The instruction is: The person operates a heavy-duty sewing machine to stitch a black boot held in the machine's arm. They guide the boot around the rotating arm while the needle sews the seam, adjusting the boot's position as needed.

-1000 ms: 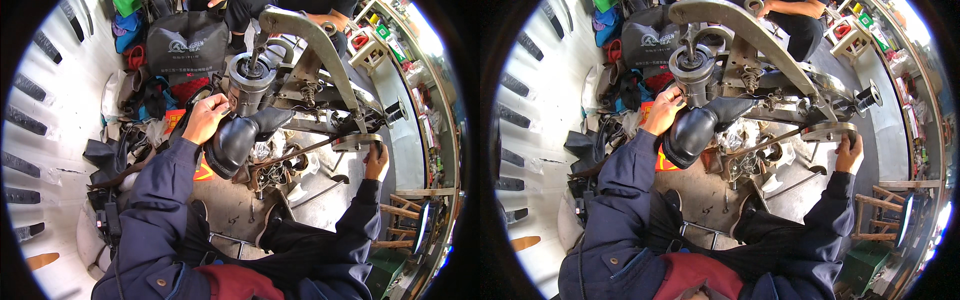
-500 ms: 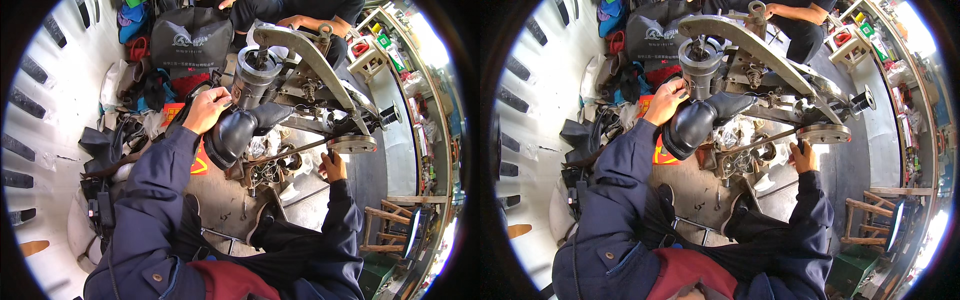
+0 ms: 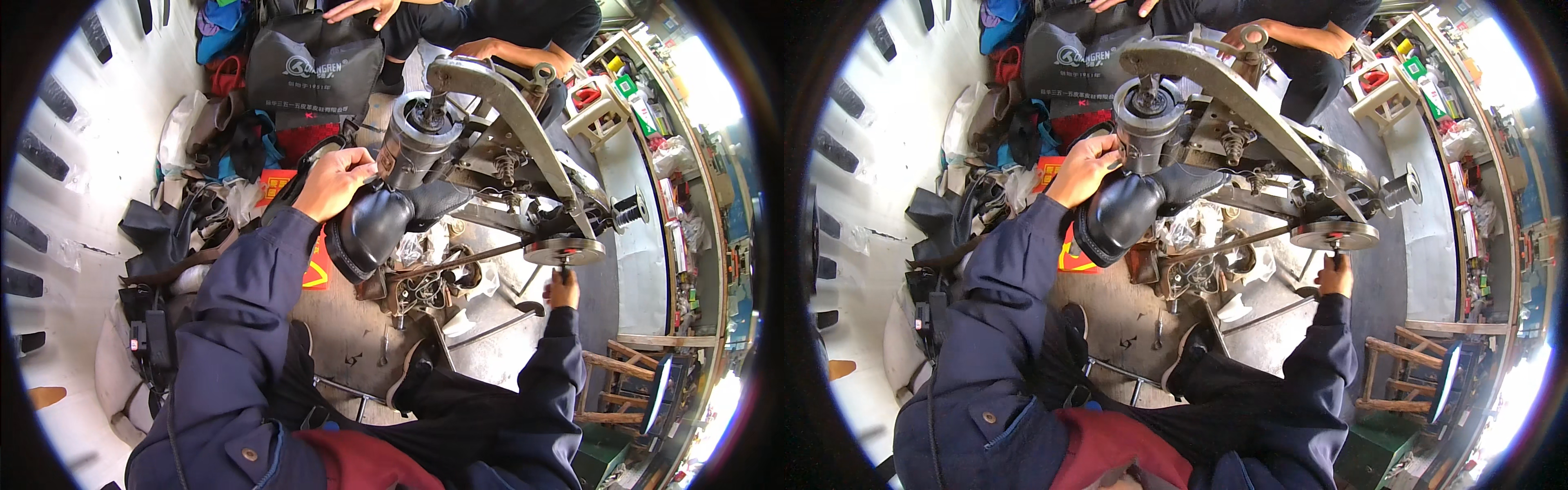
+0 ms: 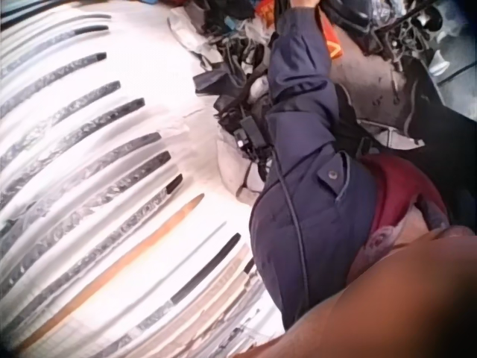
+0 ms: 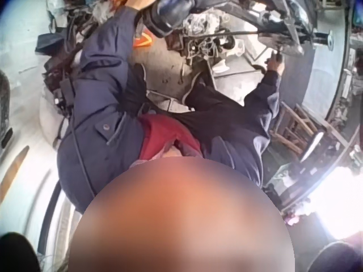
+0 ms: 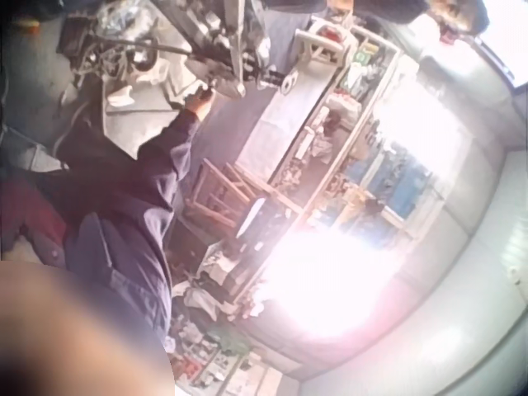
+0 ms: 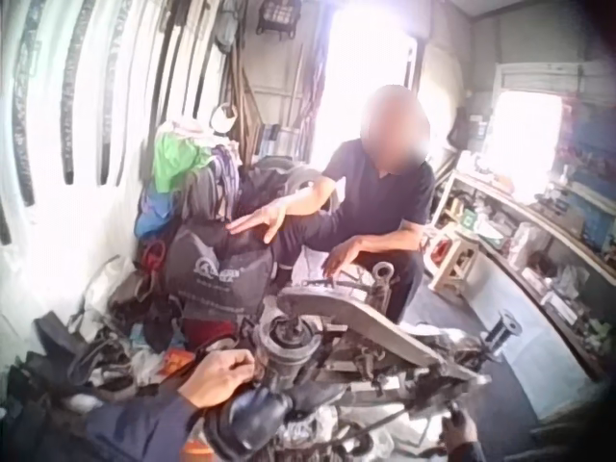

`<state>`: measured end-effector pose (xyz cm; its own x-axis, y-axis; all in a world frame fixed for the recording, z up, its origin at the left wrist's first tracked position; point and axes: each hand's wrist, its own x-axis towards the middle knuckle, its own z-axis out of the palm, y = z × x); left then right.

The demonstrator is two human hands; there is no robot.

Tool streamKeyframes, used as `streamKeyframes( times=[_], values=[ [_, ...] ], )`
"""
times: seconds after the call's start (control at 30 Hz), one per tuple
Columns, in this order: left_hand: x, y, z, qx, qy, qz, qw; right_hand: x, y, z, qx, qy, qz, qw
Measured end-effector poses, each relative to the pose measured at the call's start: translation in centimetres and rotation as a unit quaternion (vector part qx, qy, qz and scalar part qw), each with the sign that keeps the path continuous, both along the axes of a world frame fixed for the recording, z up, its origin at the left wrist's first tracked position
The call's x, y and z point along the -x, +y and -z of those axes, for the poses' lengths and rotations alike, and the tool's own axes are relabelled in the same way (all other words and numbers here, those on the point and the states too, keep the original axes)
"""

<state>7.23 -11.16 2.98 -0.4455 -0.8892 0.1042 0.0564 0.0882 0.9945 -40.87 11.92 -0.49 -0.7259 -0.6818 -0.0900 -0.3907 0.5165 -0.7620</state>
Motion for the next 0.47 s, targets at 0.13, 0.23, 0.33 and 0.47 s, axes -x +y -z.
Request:
streamKeyframes(
  times=[0.13, 0.23, 0.33, 0.47],
  values=[
    [-0.2, -0.1, -0.4, 0.017, -0.038, -0.002, 0.999, -7.1, -1.6, -1.1, -0.095, -0.092, -0.108, 0.985],
    [-0.1, -0.1, -0.4, 0.014, -0.015, -0.002, 1.0, -9.7, -1.9, -5.1, 0.058, -0.082, -0.193, 0.976],
    [-0.1, -0.2, -0.4, 0.018, -0.028, -0.006, 0.999, -7.1, -1.1, -9.1, 0.16, 0.022, -0.124, 0.979],
    [-0.4, -0.4, -0.5, 0.022, -0.036, 0.007, 0.999, -0.5, -0.3, -7.5, 0.175, 0.071, -0.017, 0.982]
  ],
)
